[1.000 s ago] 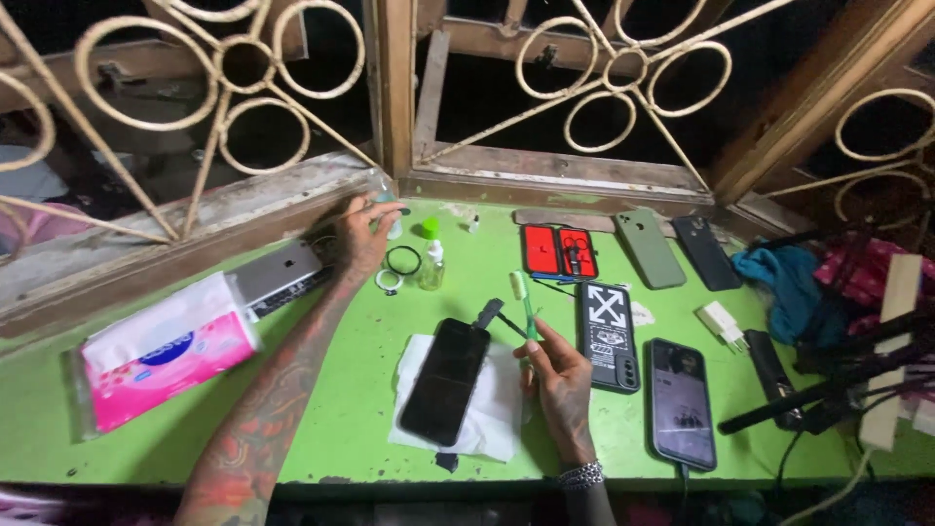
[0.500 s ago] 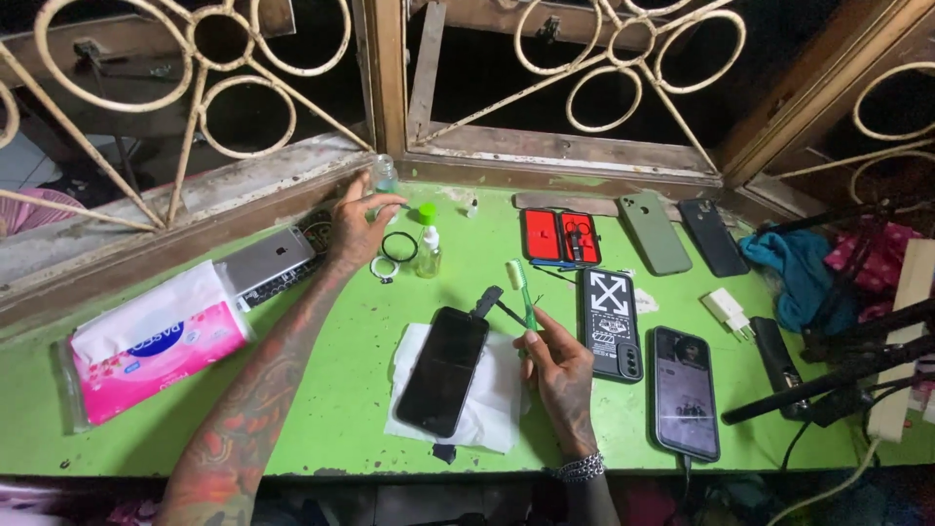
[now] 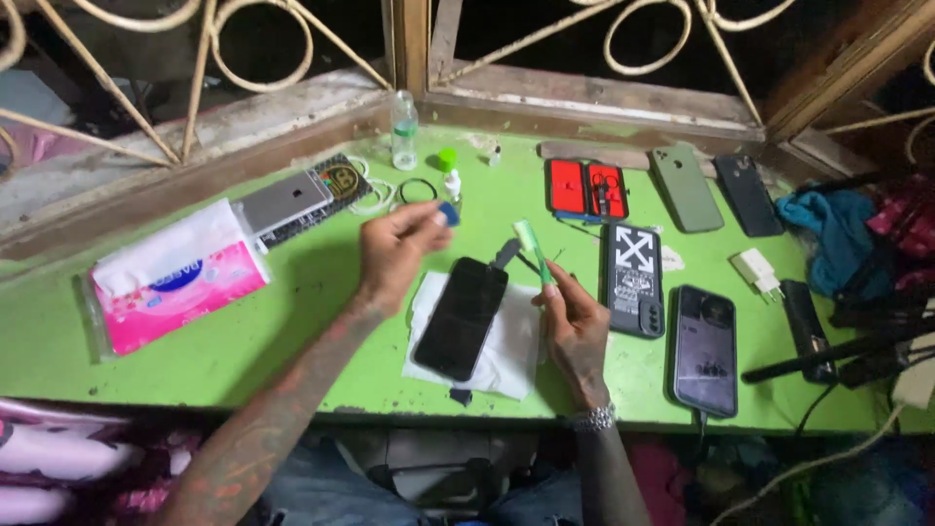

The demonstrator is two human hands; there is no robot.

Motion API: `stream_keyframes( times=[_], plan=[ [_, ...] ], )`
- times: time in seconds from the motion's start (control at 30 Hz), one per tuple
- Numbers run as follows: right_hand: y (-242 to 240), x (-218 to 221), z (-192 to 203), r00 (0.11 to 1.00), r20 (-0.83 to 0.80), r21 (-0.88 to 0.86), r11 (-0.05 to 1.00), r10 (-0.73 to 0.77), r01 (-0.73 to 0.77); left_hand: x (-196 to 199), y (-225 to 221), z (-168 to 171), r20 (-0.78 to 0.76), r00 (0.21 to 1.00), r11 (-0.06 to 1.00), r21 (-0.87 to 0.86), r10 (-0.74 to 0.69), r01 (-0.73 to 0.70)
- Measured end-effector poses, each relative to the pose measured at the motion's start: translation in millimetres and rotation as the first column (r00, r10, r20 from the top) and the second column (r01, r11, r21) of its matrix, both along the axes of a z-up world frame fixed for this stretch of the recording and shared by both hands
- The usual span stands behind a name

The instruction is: A person is using a plastic prying tool to carefully disassemble a smartphone on a repair bench.

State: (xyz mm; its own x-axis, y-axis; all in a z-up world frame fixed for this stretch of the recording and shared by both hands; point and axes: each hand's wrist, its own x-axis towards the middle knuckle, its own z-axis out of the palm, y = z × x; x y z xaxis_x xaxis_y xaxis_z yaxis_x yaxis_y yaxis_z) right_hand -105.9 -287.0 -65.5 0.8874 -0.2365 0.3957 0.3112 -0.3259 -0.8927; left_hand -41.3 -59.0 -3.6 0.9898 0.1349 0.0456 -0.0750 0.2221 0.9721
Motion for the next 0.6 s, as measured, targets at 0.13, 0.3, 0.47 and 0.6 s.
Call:
stream_keyframes(
  times=[0.13,0.3,0.47,0.6],
  plan=[
    [-6,5,-17,0.987,0.149,-0.165,0.986,0.053,-0.028,-9,-25,-36,0.067,0.995,0.994,-0.073,-0.073,0.078],
    [-10,12,-30,0.969,0.213,-0.360,0.932,0.125,-0.041,-9,-26,-43,0.061,0.990,0.979,-0.150,-0.130,0.138],
    [-11,9,-26,0.982,0.181,-0.381,0.924,0.050,0.023,-16,-20,-39,0.054,0.985,0.967,-0.188,-0.165,0.173],
    [-15,9,-42,0.975,0.220,-0.368,0.928,0.029,0.056,-18,-19,-43,0.077,0.982,0.979,-0.089,-0.175,0.182]
  ],
)
